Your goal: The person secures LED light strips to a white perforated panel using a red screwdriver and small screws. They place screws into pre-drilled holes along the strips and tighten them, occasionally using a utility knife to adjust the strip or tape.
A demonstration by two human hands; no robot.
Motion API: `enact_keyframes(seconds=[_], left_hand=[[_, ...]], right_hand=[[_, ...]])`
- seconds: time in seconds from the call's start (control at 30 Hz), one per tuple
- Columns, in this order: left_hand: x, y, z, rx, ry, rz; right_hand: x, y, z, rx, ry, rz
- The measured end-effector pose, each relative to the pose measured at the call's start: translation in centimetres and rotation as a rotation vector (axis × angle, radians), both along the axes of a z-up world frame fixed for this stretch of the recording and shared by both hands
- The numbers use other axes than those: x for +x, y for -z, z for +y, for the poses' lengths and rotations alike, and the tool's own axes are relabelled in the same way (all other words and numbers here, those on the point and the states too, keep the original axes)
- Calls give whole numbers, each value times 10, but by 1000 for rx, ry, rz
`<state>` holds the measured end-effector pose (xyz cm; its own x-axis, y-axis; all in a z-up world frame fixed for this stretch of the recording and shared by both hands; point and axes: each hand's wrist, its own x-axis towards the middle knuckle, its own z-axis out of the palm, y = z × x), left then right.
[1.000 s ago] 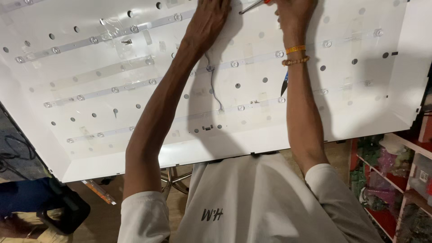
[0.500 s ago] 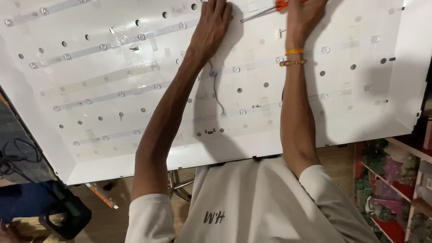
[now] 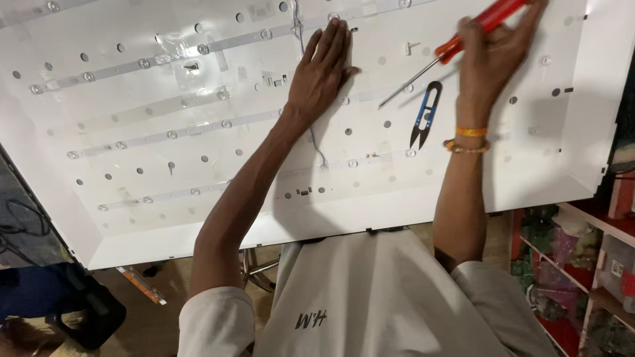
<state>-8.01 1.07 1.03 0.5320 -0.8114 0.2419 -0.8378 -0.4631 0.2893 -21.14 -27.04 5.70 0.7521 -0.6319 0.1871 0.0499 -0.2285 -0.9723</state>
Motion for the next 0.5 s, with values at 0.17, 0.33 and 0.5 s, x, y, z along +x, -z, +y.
enact_keyframes(seconds=[0.17, 0.33, 0.5], left_hand=[[9, -3, -8, 28, 24, -46], [11, 4, -6, -25, 15, -110], [15, 1, -11, -96, -86, -12]], right_hand=[[-2, -32, 54, -267, -158, 448], [-11, -43, 88, -360, -368, 614], [-22, -48, 107, -523, -471, 803]])
